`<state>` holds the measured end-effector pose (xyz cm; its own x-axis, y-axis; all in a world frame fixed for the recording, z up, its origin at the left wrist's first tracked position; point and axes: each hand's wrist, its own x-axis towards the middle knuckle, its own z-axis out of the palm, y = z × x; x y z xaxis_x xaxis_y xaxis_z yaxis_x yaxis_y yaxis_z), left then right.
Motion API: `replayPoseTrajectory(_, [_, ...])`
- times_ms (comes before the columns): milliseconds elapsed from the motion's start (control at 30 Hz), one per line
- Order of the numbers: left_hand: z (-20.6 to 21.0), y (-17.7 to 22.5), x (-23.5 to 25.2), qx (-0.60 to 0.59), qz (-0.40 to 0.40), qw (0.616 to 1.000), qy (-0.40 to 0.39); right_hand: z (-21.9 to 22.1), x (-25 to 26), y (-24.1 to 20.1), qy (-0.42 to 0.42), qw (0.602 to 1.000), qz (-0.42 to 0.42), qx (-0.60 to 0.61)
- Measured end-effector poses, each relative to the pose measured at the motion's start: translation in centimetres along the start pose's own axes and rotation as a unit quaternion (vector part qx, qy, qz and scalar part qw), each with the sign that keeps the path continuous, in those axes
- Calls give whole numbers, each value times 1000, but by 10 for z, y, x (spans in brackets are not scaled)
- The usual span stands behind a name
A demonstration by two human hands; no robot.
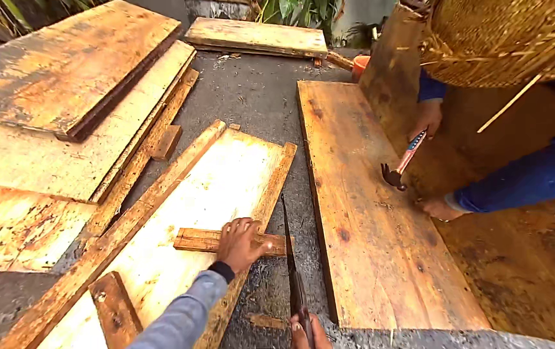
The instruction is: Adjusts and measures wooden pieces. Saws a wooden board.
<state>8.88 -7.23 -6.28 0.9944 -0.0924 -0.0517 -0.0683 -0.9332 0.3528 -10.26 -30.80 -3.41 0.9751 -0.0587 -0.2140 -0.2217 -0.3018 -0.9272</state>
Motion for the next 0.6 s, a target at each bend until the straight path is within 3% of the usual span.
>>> replayPoseTrajectory(133, [-5,-46,-49,54,52,992,-102,-46,0,-2,-64,997,0,-44])
replayPoseTrajectory(267, [-2,-26,-98,19,1,989,-149,-81,-9,-12,-117,988,33,-91])
replayPoseTrajectory(433, [17,9,-168,-31,-56,989,-130,-120,-47,-6,-149,977,3,-151])
replayPoseTrajectory(600, [-9,9,-212,-78,-71,979,-175,-126,-77,25,-136,982,-39,-125])
